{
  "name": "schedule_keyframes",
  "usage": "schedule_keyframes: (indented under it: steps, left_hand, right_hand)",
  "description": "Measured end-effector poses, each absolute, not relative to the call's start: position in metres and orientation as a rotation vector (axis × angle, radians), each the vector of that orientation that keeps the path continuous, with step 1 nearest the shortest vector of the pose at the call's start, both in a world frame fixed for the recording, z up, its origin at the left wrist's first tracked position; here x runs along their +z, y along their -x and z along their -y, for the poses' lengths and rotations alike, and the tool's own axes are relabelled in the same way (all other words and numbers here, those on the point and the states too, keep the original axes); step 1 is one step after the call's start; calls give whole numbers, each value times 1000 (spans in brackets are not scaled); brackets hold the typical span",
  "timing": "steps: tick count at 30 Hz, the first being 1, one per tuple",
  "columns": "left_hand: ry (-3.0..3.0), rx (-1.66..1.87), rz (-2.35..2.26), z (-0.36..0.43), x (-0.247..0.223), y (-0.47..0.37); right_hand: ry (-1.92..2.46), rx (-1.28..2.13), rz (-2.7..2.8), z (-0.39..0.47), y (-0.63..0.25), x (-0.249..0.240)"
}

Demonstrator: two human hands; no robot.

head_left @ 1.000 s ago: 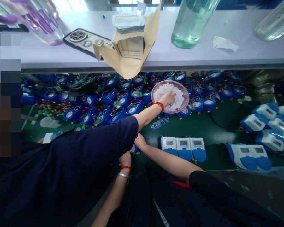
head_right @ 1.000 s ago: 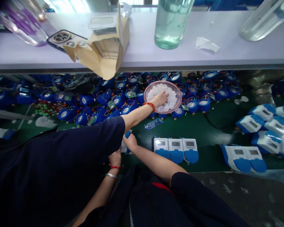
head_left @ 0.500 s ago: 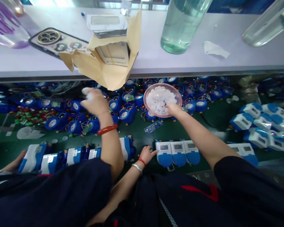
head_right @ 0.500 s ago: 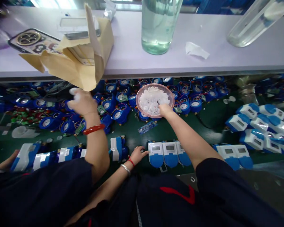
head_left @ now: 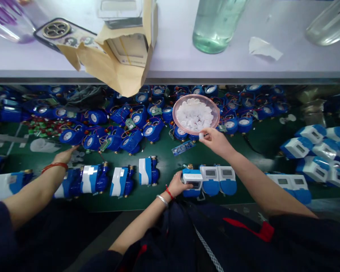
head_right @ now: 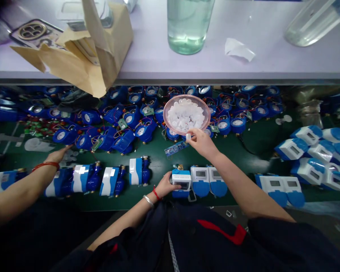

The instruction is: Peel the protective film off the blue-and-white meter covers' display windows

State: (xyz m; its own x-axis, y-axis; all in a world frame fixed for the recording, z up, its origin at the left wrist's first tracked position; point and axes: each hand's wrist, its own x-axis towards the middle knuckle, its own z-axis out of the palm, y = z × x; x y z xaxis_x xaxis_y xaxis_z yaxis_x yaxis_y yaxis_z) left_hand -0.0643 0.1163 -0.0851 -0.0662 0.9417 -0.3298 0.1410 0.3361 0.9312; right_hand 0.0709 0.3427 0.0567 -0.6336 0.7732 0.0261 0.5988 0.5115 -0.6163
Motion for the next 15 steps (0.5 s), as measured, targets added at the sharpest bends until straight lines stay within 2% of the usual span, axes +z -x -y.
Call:
schedule_keyframes:
  steps: [3,5,10,15]
  left_hand:
    - [-1422,871,-1570,-75,-68,66]
    - [-1539,821,-1601,-50,-68,67]
    - [-1577,823,-1705,-17,-87,65]
    - [-1586,845,-1739,-8,-94,58]
  right_hand:
    - [1035,1207,2518,-281,-92,40]
    - [978,1283,2629,-245,-101,26]
    - [769,1224,2831,-191,-101,5]
    - [754,1001,3011,-171,-94,1]
